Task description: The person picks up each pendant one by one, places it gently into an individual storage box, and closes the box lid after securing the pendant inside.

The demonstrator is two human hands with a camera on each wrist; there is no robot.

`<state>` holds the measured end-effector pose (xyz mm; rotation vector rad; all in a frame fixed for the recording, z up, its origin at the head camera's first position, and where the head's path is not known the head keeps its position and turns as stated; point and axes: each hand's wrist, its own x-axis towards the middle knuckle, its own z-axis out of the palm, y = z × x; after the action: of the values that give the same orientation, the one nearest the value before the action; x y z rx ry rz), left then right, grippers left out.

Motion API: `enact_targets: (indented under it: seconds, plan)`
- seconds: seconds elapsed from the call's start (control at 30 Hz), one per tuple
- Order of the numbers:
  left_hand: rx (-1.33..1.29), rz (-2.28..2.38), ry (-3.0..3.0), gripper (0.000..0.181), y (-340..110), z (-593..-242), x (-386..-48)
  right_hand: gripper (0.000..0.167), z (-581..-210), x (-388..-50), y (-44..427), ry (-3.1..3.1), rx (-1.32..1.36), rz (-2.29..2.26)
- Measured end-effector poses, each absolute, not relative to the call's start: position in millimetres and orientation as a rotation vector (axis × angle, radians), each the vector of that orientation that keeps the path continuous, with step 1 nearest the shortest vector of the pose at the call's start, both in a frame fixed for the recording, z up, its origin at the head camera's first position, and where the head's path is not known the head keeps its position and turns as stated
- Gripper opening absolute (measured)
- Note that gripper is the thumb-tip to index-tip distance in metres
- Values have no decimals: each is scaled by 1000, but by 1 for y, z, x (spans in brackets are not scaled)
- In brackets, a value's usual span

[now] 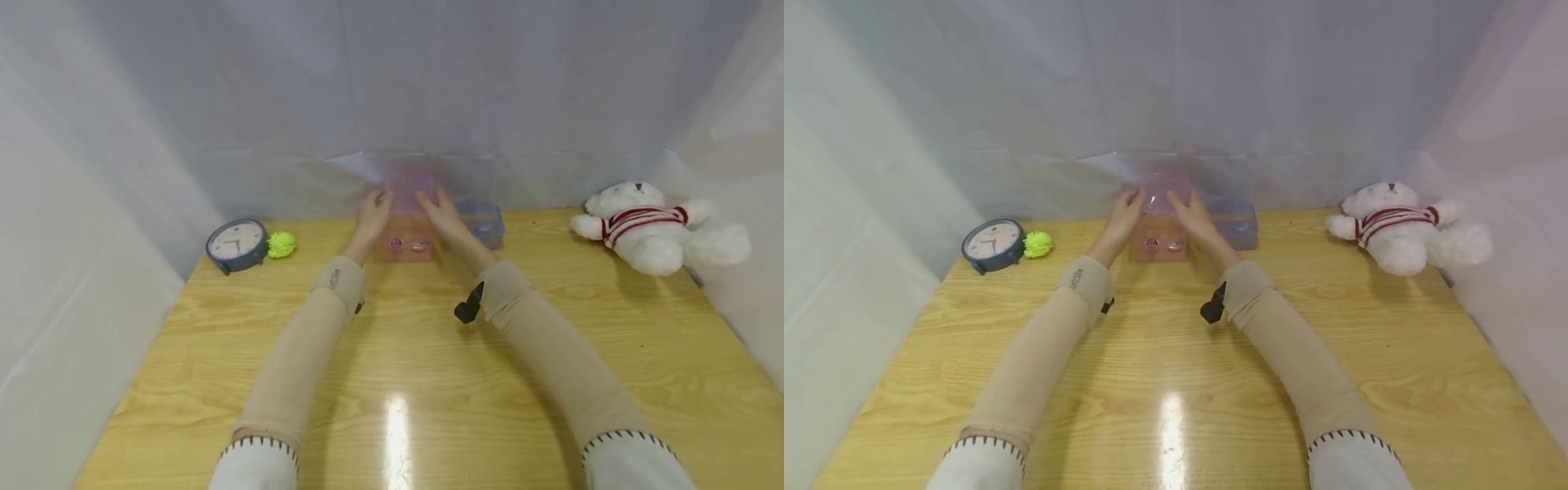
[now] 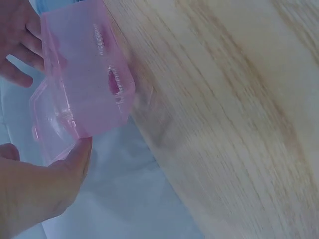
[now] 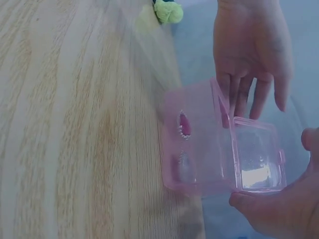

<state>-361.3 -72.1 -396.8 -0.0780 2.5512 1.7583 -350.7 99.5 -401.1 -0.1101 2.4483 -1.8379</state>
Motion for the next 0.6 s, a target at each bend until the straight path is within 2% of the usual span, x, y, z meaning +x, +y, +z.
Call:
enact_targets:
  seconds: [0.2, 0.3, 0.43, 0.6]
  plan:
    - [-45, 1807, 2571, 59, -71, -396, -362, 96, -400, -349, 96, 2525, -50, -1768]
    - [-63, 1900, 2525, 61, -70, -395, -360, 96, -399, -350, 94, 2531, -31, -1800]
    - [-102, 1980, 2463, 71, -71, -399, -358, 85, -400, -349, 93, 2516, -40, -1860]
    - [-119, 1993, 2458, 65, -73, -406, -356, 71, -403, -349, 92, 2602, -79, -1775]
